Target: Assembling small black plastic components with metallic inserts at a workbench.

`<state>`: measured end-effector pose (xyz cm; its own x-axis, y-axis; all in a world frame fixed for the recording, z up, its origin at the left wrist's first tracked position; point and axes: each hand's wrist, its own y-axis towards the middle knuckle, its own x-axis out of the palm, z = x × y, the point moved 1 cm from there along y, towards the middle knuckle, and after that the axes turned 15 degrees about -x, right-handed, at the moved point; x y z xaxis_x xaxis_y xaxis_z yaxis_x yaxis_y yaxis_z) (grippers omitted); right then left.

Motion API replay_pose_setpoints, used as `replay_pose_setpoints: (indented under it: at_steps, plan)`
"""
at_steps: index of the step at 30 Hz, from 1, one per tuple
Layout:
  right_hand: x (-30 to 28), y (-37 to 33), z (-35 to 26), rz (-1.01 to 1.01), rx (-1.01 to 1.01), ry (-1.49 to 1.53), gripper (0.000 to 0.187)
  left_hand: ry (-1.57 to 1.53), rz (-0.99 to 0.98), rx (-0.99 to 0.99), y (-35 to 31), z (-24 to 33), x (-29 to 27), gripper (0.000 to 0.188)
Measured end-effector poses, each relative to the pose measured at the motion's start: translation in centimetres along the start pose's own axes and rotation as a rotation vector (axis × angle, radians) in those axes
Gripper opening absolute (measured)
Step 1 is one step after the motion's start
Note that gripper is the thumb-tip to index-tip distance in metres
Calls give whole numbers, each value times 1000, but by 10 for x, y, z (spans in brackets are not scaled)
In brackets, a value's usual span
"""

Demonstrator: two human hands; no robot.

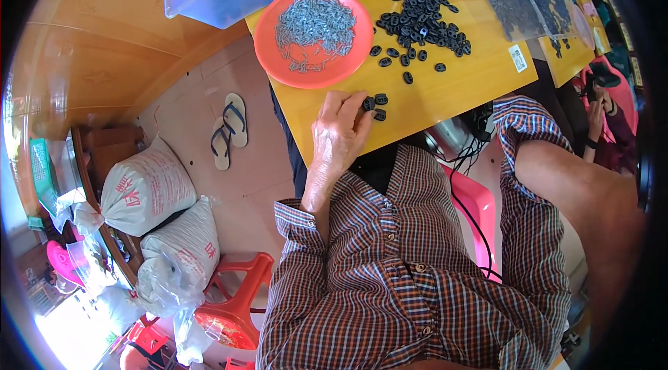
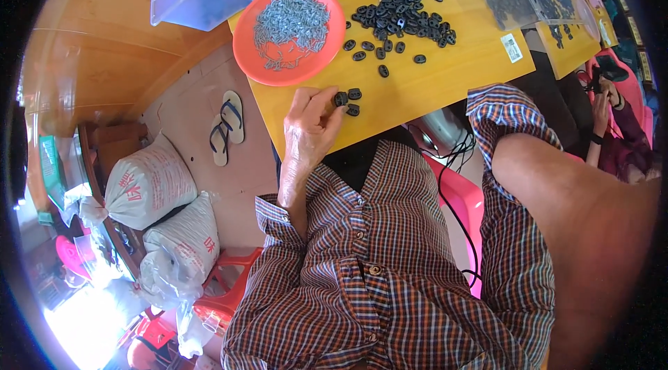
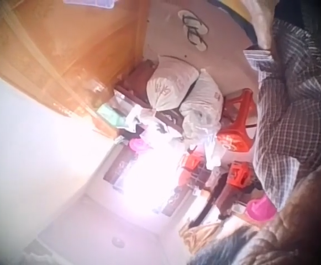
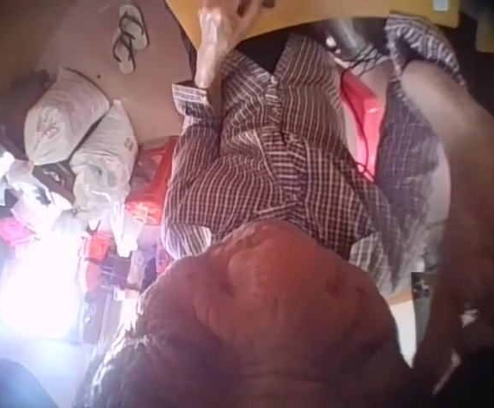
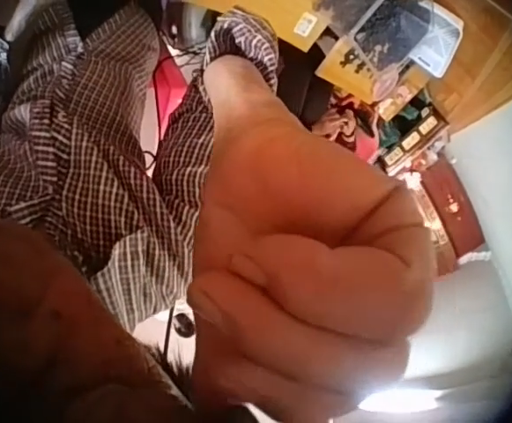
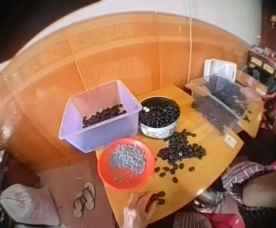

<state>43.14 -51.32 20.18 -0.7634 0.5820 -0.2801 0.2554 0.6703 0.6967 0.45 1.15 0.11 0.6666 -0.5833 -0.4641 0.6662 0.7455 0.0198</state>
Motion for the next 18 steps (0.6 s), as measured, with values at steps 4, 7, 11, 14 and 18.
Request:
replay_pose_setpoints:
  at_steps: [4,7,11,14,18]
  plan:
    - [267,138,5,-23,31,-93,9,-39,-30,16,6,7,9,25]
    - [429,197,-1,-95,13,-57,9,15,83,-24,-3,-13,-11,23]
    - [453,130,91,5,233,-403,8,-70,96,7,4,-1,1,21]
    - [455,76,126,22,346,-424,4,-101,98,-31,5,4,-1,19]
    - [453,41,135,-45,354,-548,4,-119,107,-63,4,3,-1,17]
